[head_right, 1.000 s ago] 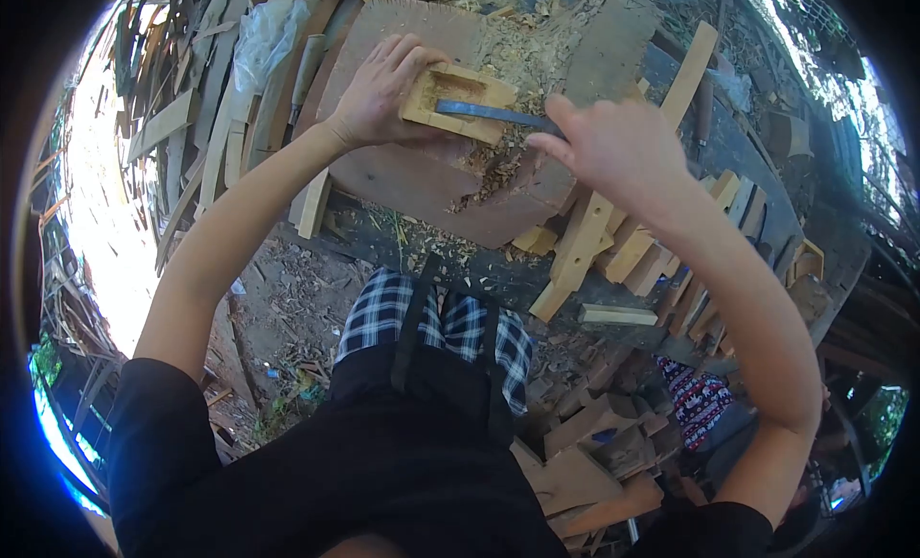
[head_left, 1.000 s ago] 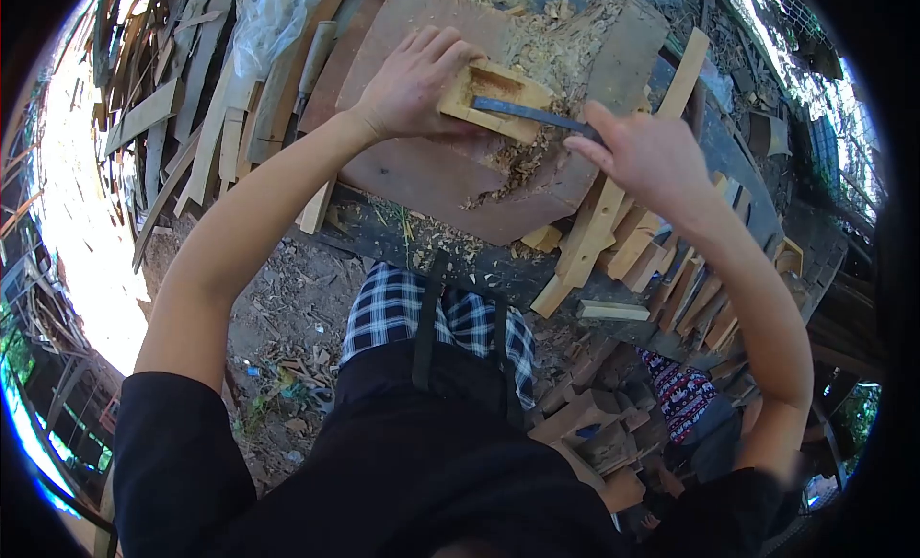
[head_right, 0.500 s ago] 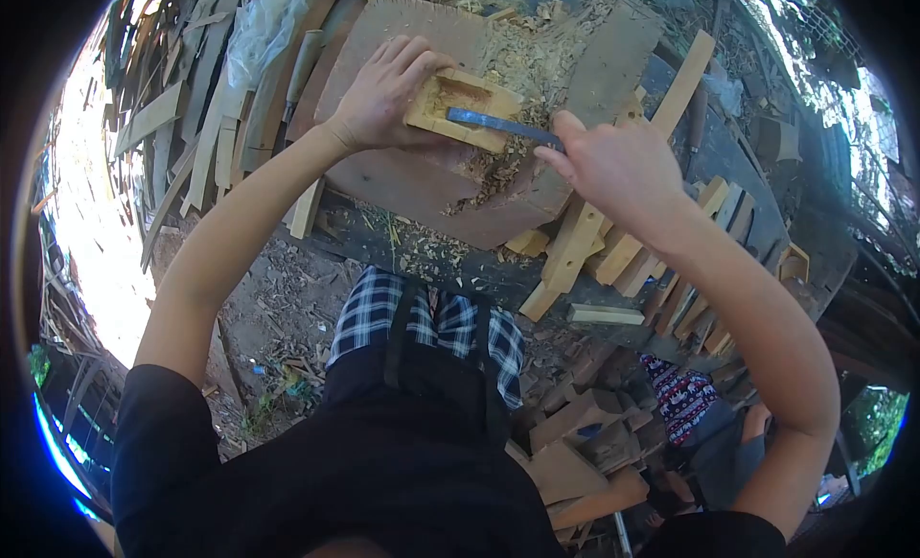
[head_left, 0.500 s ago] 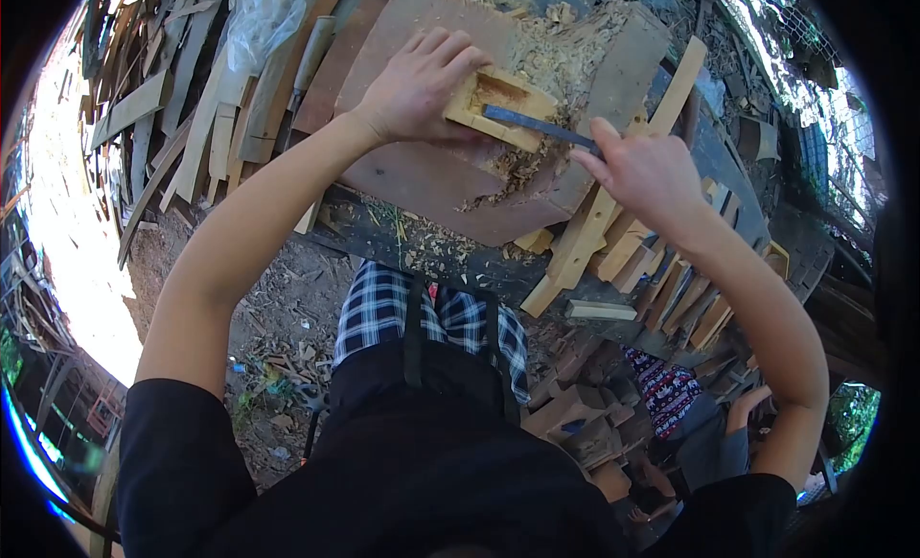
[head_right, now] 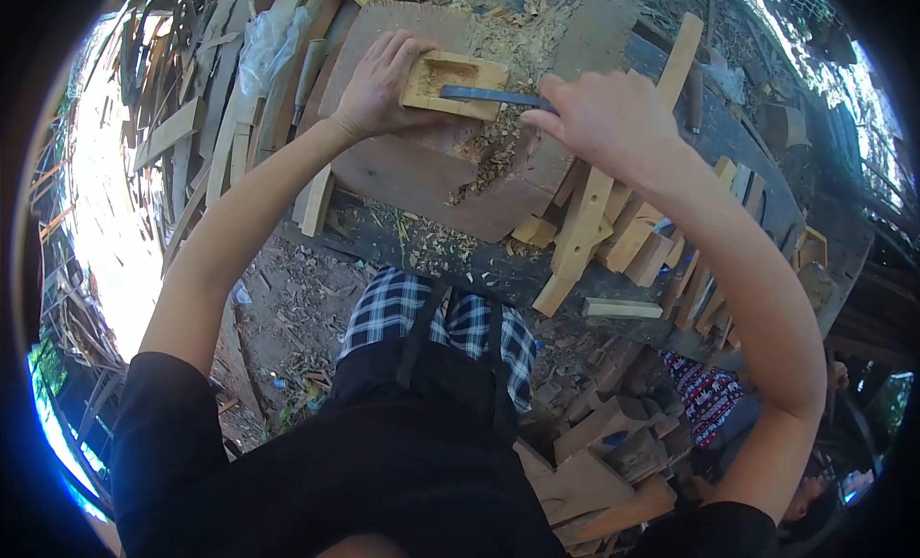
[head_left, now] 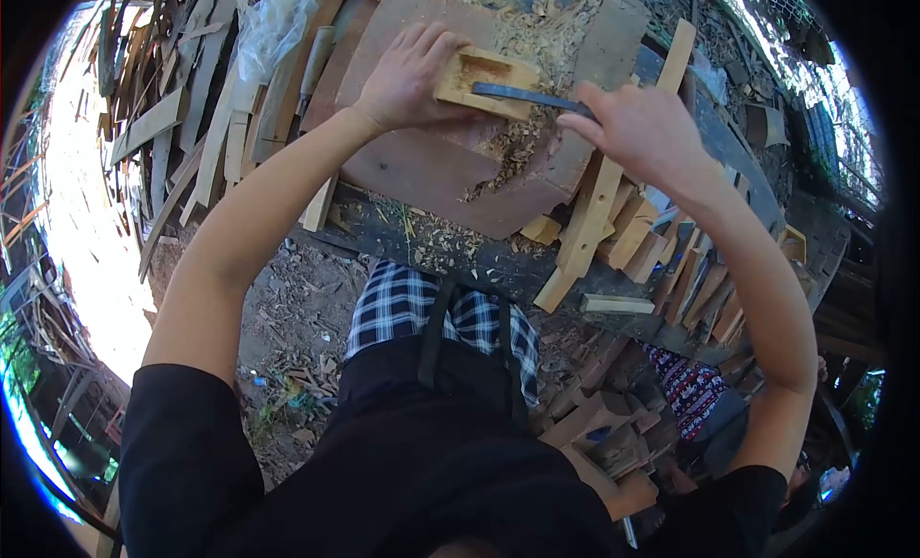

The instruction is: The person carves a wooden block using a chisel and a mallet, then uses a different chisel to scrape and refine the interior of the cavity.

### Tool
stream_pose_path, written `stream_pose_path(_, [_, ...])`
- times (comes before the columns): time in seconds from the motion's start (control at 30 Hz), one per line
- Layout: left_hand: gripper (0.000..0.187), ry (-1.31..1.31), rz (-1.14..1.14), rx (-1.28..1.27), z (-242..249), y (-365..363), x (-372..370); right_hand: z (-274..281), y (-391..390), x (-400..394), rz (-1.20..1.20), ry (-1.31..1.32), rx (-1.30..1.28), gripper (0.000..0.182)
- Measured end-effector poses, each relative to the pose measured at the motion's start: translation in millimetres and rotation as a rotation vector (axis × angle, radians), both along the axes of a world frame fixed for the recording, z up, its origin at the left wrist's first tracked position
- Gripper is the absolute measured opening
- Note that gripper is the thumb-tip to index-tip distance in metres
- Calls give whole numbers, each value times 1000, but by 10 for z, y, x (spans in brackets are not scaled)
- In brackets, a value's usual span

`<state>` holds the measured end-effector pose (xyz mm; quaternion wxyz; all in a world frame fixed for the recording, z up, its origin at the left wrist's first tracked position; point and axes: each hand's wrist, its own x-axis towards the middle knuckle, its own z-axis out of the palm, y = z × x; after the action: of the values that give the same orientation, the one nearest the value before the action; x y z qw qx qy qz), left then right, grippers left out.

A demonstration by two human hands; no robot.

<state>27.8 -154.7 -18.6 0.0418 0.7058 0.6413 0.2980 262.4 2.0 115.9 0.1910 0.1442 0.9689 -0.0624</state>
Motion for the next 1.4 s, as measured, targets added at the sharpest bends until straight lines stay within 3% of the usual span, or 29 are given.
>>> stream_pose_path(0.03, [81,12,-8,8,3,11,-15,136,85,-78,147,-55,188,45])
stream_pose_path(0.2, [80,-5,-5,-9,30,22,-13,139,365,-292,443,71,251,42])
stream_pose_path(0.37, [79,-20,-19,-41,72,20,-3,-161,97,17,150,23,158,41])
stream_pose_path(0.6, [80,34,-25,10,31,18,9,-109,-247,48,-78,-65,66,45])
stream_pose_path(0.67, [79,2,20,-5,14,35,29,-258,-322,79,-254,-20,-152,50])
stream_pose_path(0.8, [80,6,26,-6,-49,15,58,-261,-309,133,-255,27,-118,52])
stream_pose_path(1.0, [82,6,48,11,-13,13,53,176,205,-194,219,-95,166,44])
stream_pose_path(1.03, [81,9,42,13,-11,19,49,146,265,-208,313,9,210,41])
stream_pose_path(1.17, [79,-1,52,9,-3,27,52,-10,245,-218,374,24,235,47])
stream_pose_path(1.23, [80,8,59,6,-5,4,65,-101,146,-98,141,2,88,47])
stream_pose_path(1.27, [80,25,61,16,7,27,64,-149,8,-19,145,2,92,47])
stream_pose_path(1.33, [80,26,49,31,44,86,39,-197,-284,19,-157,-40,34,44])
stream_pose_path(1.4, [80,19,36,-1,27,-15,67,-176,-303,-28,-181,-46,-1,45])
